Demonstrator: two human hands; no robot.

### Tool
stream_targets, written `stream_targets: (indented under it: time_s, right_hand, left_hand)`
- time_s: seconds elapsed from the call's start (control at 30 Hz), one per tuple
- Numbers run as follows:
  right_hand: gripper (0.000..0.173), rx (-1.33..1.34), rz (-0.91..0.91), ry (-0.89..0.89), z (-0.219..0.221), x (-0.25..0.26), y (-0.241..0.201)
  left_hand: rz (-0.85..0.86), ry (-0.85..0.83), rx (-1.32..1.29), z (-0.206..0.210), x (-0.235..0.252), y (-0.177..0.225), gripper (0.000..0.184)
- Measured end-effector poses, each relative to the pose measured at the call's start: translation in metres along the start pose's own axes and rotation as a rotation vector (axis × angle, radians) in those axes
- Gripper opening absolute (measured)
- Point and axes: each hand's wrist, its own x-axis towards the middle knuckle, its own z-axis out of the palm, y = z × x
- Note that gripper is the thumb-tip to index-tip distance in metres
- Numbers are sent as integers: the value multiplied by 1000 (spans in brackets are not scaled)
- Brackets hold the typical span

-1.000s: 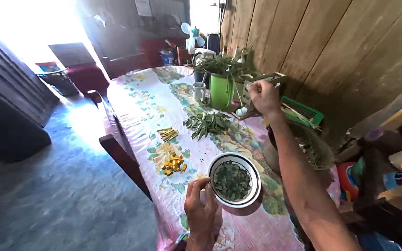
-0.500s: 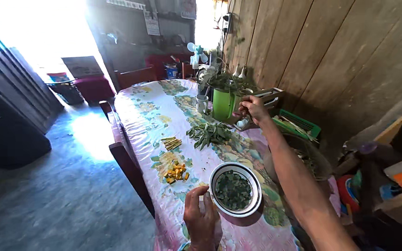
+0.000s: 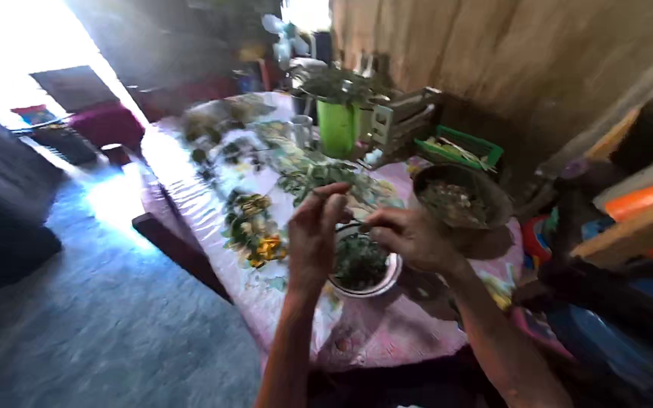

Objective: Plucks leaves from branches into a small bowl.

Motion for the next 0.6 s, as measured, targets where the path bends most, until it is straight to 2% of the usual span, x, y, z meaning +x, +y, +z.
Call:
stream_targets:
  time_s: [0.07,0.2,0.4,0.5,0.6]
  right_hand:
    - [16,-15,-20,36,12,-10,1]
    - [18,-55,-53,145,30,-13,8]
    - [27,-71,32,181,35,-18,10]
    - [22,-163,59,258,34,-15,3]
    - [15,-205,82,441,37,-10,-1]
  left_hand:
    - [23,2,-13,4,-11,-4,21]
    - [7,66,5,6,-32,-11,17]
    - [17,31,-94,11,-42,-13,17]
    - [57,139,3,24,-44,-17,18]
    - [129,246,20,32,-44,-19,19]
